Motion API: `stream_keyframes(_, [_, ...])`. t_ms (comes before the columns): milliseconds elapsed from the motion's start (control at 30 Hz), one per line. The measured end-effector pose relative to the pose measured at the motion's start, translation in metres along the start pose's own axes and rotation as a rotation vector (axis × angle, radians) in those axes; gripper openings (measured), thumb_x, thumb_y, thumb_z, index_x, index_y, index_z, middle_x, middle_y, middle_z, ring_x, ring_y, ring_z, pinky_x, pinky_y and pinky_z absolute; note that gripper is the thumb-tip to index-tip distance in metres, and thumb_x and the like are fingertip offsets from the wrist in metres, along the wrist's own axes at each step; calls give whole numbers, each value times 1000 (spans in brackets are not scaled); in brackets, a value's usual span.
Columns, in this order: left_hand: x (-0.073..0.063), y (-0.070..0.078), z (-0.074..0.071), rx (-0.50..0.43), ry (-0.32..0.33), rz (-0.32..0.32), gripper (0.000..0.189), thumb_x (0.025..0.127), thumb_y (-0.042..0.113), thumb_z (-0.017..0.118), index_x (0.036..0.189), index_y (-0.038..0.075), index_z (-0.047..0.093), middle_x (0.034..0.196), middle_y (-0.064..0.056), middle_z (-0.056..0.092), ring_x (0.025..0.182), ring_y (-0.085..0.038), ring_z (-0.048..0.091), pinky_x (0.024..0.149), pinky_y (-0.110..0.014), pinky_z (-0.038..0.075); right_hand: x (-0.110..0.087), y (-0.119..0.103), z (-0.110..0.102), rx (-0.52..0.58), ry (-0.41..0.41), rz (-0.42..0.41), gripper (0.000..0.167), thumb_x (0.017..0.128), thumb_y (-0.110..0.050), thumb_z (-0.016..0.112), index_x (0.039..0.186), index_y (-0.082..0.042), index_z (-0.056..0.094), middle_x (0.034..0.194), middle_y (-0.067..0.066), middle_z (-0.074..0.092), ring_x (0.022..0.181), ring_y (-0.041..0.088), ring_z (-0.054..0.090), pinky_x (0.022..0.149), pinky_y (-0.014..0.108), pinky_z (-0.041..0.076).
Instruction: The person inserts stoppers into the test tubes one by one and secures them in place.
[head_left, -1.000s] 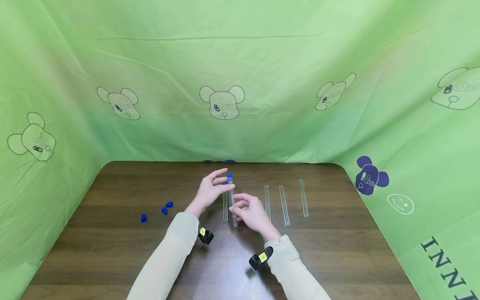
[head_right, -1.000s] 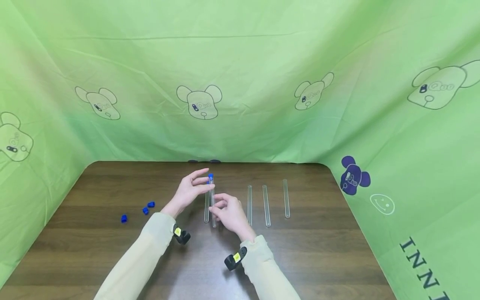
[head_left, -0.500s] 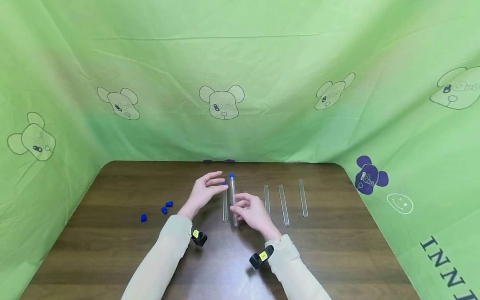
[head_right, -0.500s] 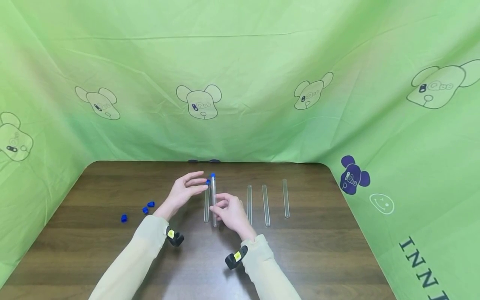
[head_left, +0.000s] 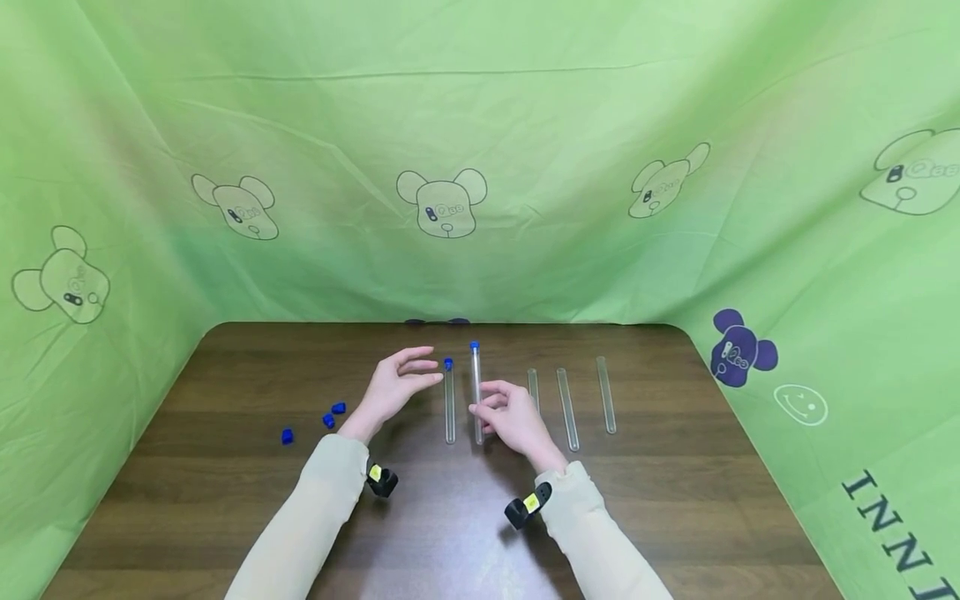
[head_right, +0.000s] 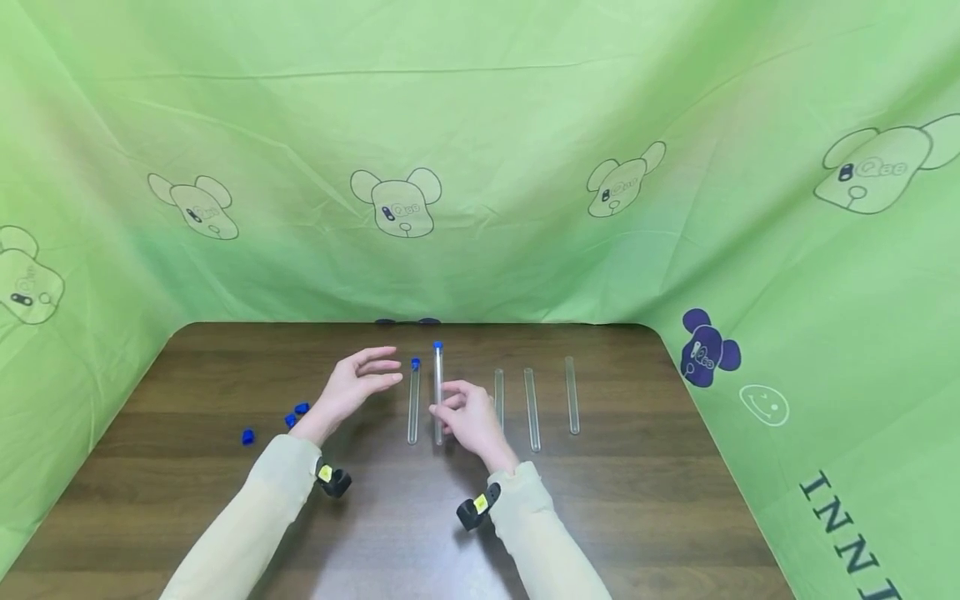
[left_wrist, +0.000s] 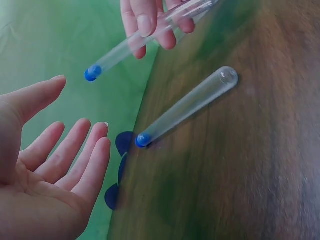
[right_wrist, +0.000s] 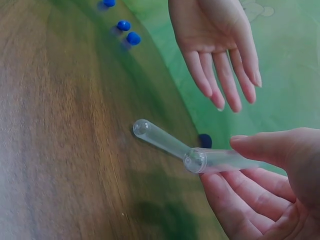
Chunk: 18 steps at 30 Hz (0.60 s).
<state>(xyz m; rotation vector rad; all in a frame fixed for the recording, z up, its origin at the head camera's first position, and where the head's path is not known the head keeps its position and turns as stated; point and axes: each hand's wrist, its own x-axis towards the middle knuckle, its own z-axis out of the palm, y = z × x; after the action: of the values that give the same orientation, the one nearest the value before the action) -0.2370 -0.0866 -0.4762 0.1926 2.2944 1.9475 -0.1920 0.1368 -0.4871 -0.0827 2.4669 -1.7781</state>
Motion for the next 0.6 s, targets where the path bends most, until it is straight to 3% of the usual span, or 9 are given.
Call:
stream_keyframes(300, [-6, -1, -6, 25, -24, 13, 51, 89, 12, 80, 137, 9, 63, 125, -19, 68, 114, -28, 66, 100, -45, 50, 7, 4, -2, -41, 34, 13, 41, 89, -2, 76, 127, 7, 63, 82, 6, 70, 61, 20, 68, 61, 35, 61])
stream_keyframes(600, [-11, -2, -15, 50, -53, 23, 52, 90, 11, 79, 138, 8, 61, 127, -21, 66, 109, -30, 68, 95, -46, 53, 9, 7, 0, -34, 39, 29, 41, 88, -2, 77, 126, 7, 64, 82, 7, 68, 61, 21, 69, 61, 34, 61])
